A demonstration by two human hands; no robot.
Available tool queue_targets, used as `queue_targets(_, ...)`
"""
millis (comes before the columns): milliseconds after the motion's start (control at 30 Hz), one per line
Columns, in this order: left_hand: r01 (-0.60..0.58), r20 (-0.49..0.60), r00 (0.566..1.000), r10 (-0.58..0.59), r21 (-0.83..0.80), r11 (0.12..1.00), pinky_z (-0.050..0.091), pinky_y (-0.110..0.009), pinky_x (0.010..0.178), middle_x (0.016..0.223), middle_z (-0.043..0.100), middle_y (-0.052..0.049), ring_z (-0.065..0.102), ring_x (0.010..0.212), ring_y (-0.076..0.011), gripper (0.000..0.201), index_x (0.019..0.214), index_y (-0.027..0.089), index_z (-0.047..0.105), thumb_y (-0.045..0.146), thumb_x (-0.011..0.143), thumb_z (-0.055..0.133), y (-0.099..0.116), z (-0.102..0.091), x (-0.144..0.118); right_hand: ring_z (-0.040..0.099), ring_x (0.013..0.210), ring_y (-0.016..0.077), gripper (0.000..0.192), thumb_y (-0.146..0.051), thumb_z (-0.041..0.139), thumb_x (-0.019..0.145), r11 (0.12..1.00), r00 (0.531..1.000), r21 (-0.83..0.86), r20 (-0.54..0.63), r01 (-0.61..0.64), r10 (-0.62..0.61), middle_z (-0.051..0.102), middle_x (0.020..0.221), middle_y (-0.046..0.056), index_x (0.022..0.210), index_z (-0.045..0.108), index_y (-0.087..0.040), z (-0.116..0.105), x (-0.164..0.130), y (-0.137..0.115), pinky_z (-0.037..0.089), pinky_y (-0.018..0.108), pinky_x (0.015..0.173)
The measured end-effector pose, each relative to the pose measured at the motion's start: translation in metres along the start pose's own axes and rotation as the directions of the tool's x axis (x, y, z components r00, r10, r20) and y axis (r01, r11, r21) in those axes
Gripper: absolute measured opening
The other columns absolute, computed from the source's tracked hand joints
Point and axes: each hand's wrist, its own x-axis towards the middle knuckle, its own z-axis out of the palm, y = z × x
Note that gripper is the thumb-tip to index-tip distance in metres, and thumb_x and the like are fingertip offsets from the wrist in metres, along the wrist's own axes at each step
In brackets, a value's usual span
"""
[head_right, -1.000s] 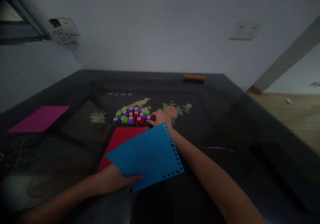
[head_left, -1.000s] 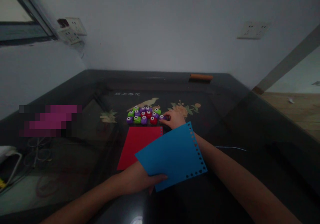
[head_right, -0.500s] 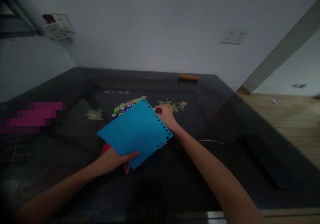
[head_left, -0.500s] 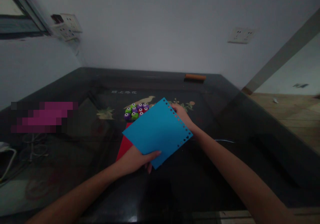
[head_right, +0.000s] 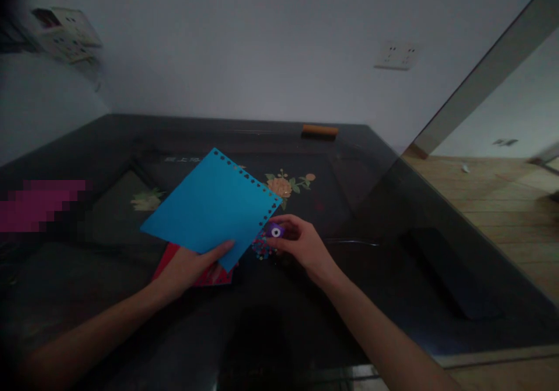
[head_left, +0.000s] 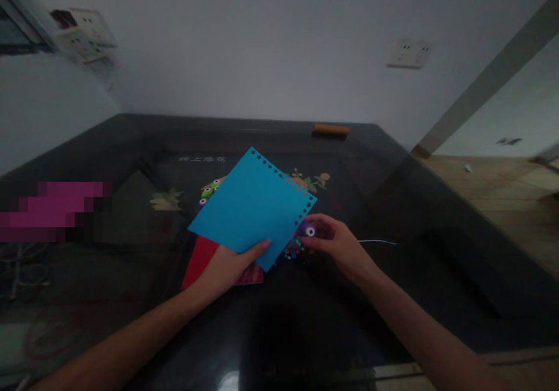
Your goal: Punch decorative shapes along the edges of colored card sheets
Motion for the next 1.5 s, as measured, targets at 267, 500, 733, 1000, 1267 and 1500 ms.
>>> queue_targets(267, 0.057, -0.206, 0.978, -0.045, 0.050, 0.997, 0.046, -0.032, 0.066, 0.041, 0.052, 0.001, 0.053, 0.048, -0.0180, 0.048, 0.044, 0.023, 0.048, 0.060, 0.074, 0.050, -0.013, 0.014, -0.004, 0.059, 0.069, 0.0134, 0.042, -0.023, 0.080, 0.057, 0.989, 0.995, 0.134, -0.065, -0.060, 0.069, 0.066, 0.085, 0.000, 0.096, 0.065, -0.023, 0.010, -0.014, 0.005, 0.046, 0.023, 0.053)
queue_targets(500, 0.108, -0.157, 0.984, -0.090, 0.114, 0.988, 0.046, -0.029, 0.068, 0.041, 0.051, 0.002, 0.054, 0.047, -0.0162, 0.050, 0.038, 0.024, 0.039, 0.054, 0.076, 0.049, -0.003, 0.009, -0.016, 0.058, 0.066, 0.0120, 0.042, -0.019, 0.080, 0.058, 0.962, 0.994, 0.249, 0.004, -0.107, 0.110, 0.065, 0.084, 0.000, 0.097, 0.065, -0.024, 0.011, -0.017, 0.016, 0.050, 0.025, 0.058)
queue_targets(733, 0.099, -0.209, 0.975, -0.075, 0.107, 0.989, 0.046, -0.026, 0.066, 0.040, 0.052, 0.004, 0.055, 0.046, -0.0147, 0.044, 0.040, 0.024, 0.042, 0.045, 0.077, 0.052, 0.003, 0.014, -0.016, 0.060, 0.065, 0.0123, 0.041, -0.023, 0.080, 0.060, 0.922, 0.991, 0.366, 0.031, -0.130, 0.127, 0.066, 0.079, 0.001, 0.098, 0.067, -0.021, 0.013, -0.020, 0.020, 0.050, 0.026, 0.057)
queue_targets(1000, 0.013, -0.214, 0.976, 0.035, 0.221, 0.975, 0.047, -0.027, 0.071, 0.041, 0.056, 0.004, 0.058, 0.049, -0.0148, 0.045, 0.040, 0.024, 0.043, 0.043, 0.079, 0.052, 0.001, 0.013, -0.017, 0.067, 0.081, 0.0190, 0.037, -0.027, 0.080, 0.061, 0.889, 0.979, 0.410, 0.063, -0.202, 0.193, 0.070, 0.090, 0.007, 0.095, 0.068, -0.018, 0.016, -0.023, 0.015, 0.053, 0.029, 0.066)
queue_targets(1267, -0.115, -0.146, 0.975, 0.167, 0.312, 0.943, 0.051, -0.026, 0.066, 0.042, 0.059, 0.004, 0.058, 0.045, -0.0141, 0.046, 0.039, 0.024, 0.049, 0.044, 0.080, 0.050, -0.013, 0.011, -0.012, 0.066, 0.079, 0.0170, 0.037, -0.023, 0.081, 0.059, 0.878, 0.982, 0.442, 0.052, -0.184, 0.179, 0.070, 0.087, 0.004, 0.093, 0.068, -0.020, 0.018, -0.024, 0.017, 0.055, 0.030, 0.067)
queue_targets(1500, -0.141, -0.151, 0.967, 0.203, 0.348, 0.927, 0.052, -0.026, 0.067, 0.042, 0.060, 0.004, 0.059, 0.046, -0.0142, 0.047, 0.039, 0.024, 0.052, 0.045, 0.082, 0.049, -0.016, 0.012, -0.013, 0.065, 0.076, 0.0159, 0.041, -0.022, 0.083, 0.055, 0.881, 0.985, 0.445, 0.021, -0.163, 0.172, 0.069, 0.082, 0.002, 0.093, 0.067, -0.020, 0.019, -0.026, 0.018, 0.055, 0.030, 0.066)
